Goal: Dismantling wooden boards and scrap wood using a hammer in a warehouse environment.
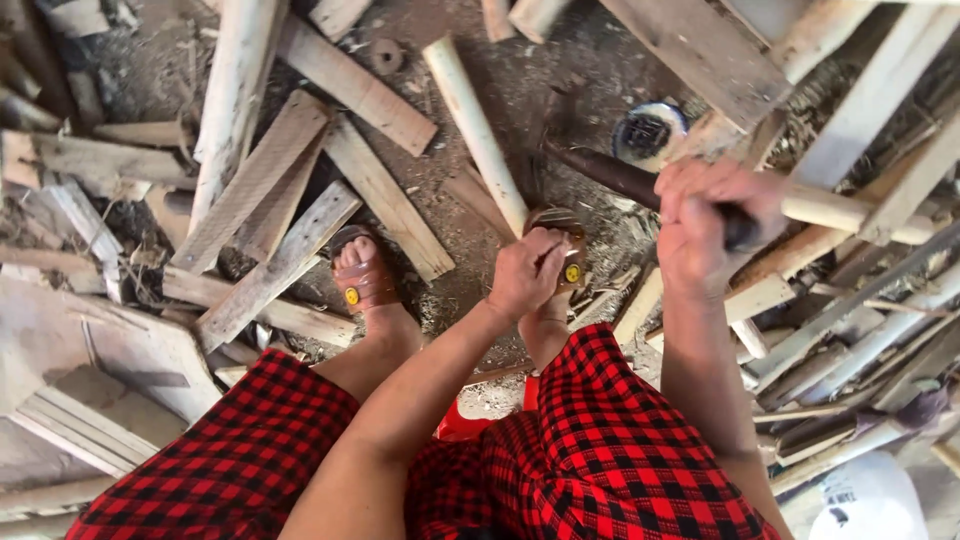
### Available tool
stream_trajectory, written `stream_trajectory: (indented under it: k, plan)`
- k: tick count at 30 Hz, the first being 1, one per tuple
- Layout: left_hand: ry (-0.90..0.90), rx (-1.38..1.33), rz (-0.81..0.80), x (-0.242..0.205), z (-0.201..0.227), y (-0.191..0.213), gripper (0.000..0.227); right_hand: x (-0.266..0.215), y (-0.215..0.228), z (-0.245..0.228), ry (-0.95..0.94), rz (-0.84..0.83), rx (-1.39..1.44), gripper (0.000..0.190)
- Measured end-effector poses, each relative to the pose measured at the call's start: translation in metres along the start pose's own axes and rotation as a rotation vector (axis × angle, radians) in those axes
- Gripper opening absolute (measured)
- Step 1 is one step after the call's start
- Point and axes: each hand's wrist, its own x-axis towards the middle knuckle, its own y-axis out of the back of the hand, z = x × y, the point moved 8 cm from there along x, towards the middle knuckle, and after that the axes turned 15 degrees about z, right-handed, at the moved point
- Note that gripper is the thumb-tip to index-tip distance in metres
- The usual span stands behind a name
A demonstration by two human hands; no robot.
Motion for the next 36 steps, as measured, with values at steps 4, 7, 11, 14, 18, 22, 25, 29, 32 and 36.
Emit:
stream_trajectory:
  k: [4, 7, 11, 14, 18, 22, 25, 29, 32, 36]
  plan:
    - [0.228, -0.226, 0.141, 0.036, 0.012, -0.001, 0.017, -0.059, 0.077, 0.014, -0.154, -0.135, 0.068, 0.019]
    - [0.208, 0.012, -0.021, 0.088, 0.035, -0.026, 0.022, -0.105, 0.068, -0.002, -0.196, -0.246, 0.032, 0.011]
    - [0.215, 0.459, -0.502, 0.118, 0.048, -0.081, 0.029, -0.111, 0.050, -0.010, -0.232, -0.287, -0.117, 0.005]
    - [0.255, 0.406, -0.378, 0.133, 0.062, -0.048, 0.031, -0.078, 0.022, -0.028, -0.226, -0.406, -0.251, 0.011]
    - [0.392, 0.509, -0.146, 0.121, -0.011, 0.021, 0.025, -0.083, 0.020, -0.021, -0.362, -0.537, -0.202, 0.054]
    - [0.361, 0.438, 0.141, 0.108, -0.061, 0.073, 0.026, -0.083, -0.003, 0.016, -1.001, -0.408, -0.384, 0.072]
    - [0.231, 0.303, 0.119, 0.124, -0.064, 0.076, 0.028, -0.128, 0.007, 0.068, -1.221, -0.386, -0.513, 0.065]
    - [0.331, 0.142, -0.100, 0.143, -0.058, 0.074, 0.035, -0.164, -0.020, 0.090, -1.442, -0.221, -0.311, 0.055]
    - [0.386, 0.059, -0.110, 0.142, -0.064, 0.077, 0.038, -0.149, -0.037, 0.073, -1.519, -0.402, -0.716, 0.057]
    - [0.409, 0.022, -0.120, 0.137, -0.075, 0.073, 0.049, -0.155, -0.033, 0.106, -1.634, -0.186, -0.434, 0.019]
